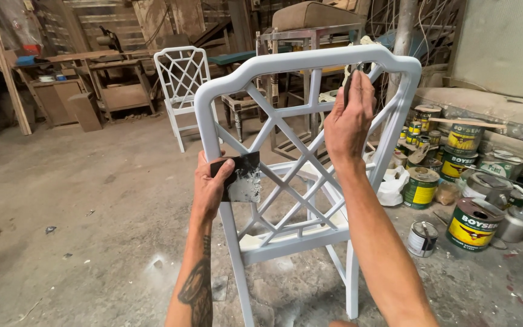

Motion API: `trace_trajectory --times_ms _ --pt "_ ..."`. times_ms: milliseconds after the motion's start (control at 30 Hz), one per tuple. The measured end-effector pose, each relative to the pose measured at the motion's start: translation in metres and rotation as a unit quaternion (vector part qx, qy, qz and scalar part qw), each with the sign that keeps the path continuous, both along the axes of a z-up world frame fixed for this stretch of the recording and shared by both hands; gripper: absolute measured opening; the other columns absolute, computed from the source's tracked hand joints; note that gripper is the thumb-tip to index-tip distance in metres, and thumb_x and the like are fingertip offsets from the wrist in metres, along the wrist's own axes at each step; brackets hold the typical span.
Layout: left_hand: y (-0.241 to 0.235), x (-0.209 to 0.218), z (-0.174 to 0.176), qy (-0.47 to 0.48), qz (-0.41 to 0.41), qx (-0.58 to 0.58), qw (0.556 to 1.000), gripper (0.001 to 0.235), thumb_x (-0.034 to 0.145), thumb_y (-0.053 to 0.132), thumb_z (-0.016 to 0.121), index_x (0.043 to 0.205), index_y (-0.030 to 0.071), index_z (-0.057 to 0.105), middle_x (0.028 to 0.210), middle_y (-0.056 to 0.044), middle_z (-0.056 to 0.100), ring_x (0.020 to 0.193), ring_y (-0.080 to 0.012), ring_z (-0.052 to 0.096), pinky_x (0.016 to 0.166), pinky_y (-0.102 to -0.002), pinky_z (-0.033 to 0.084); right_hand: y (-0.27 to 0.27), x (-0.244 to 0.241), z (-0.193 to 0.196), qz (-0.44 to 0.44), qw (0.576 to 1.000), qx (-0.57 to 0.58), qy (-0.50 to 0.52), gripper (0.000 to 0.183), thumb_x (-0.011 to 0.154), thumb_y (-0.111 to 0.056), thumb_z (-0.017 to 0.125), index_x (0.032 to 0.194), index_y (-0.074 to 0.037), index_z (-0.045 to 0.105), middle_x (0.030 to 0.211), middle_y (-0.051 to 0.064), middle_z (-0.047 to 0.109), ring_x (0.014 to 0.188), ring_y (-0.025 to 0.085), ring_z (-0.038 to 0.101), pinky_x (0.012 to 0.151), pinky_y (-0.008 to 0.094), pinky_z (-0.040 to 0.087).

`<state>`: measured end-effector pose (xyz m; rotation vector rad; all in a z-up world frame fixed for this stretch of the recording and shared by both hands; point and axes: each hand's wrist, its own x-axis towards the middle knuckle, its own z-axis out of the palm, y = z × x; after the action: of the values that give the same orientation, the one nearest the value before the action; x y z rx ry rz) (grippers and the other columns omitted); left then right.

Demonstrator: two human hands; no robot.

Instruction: Applying putty to the joints of a white wooden chair frame using a putty knife to fill gaps

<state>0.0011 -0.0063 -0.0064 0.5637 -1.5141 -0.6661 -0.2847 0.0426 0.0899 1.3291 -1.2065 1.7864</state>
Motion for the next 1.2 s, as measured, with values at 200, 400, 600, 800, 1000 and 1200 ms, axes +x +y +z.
trace_trajectory --times_ms 200,400,600,800,1000,1200 --pt "-0.004 -0.001 -0.003 0.004 -0.002 -0.009 1.000 0.025 0.092 0.033 0.073 0.098 0.009 0.080 0.121 -0.016 0.051 0.120 -0.0305 0.051 0.111 -0.043 0.037 0.004 0.017 0.002 -0.005 1.000 0.004 0.007 0.041 0.114 -0.017 0.041 0.148 0.004 0.048 0.142 0.025 0.050 0.125 0.045 0.057 0.095 0.052 0.057" --pt "-0.002 -0.002 -0.003 0.009 -0.004 -0.012 1.000 0.025 0.092 0.033 0.074 0.097 0.009 0.080 0.120 -0.017 0.050 0.121 -0.0315 0.052 0.112 -0.044 0.036 0.001 0.034 0.000 0.017 1.000 0.024 0.010 0.042 0.114 -0.018 0.042 0.149 0.005 0.045 0.143 0.026 0.048 0.125 0.045 0.057 0.093 0.051 0.059" --pt "-0.004 -0.003 -0.004 0.016 -0.007 -0.018 1.000 0.027 0.092 0.033 0.075 0.098 0.008 0.080 0.120 -0.017 0.051 0.121 -0.0313 0.052 0.111 -0.045 0.038 -0.006 0.045 -0.003 0.001 0.999 0.014 0.032 0.044 0.113 -0.021 0.045 0.151 0.002 0.044 0.144 0.024 0.047 0.126 0.045 0.057 0.093 0.052 0.060" --pt "-0.003 -0.004 -0.004 0.022 -0.016 -0.008 1.000 0.030 0.091 0.035 0.075 0.098 0.006 0.080 0.120 -0.017 0.050 0.118 -0.0307 0.053 0.105 -0.044 0.047 -0.006 0.061 -0.002 0.017 0.999 0.020 0.031 0.043 0.112 -0.018 0.046 0.150 0.002 0.044 0.145 0.023 0.045 0.129 0.043 0.055 0.095 0.049 0.062" --pt "0.008 -0.004 0.001 0.020 -0.009 -0.009 1.000 0.030 0.091 0.035 0.075 0.096 0.005 0.079 0.121 -0.018 0.052 0.118 -0.0317 0.054 0.109 -0.045 0.042 -0.004 0.072 -0.005 0.019 0.998 0.018 0.048 0.043 0.111 -0.017 0.048 0.149 0.003 0.046 0.146 0.024 0.045 0.131 0.046 0.053 0.094 0.052 0.062" --pt "-0.009 -0.003 -0.005 0.012 -0.010 -0.007 1.000 0.028 0.091 0.033 0.074 0.096 0.005 0.079 0.122 -0.017 0.053 0.121 -0.0315 0.053 0.111 -0.045 0.039 0.044 0.055 -0.026 0.106 0.993 -0.043 0.025 0.032 0.110 -0.004 0.047 0.138 0.008 0.056 0.119 0.024 0.061 0.102 0.036 0.066 0.086 0.043 0.059"
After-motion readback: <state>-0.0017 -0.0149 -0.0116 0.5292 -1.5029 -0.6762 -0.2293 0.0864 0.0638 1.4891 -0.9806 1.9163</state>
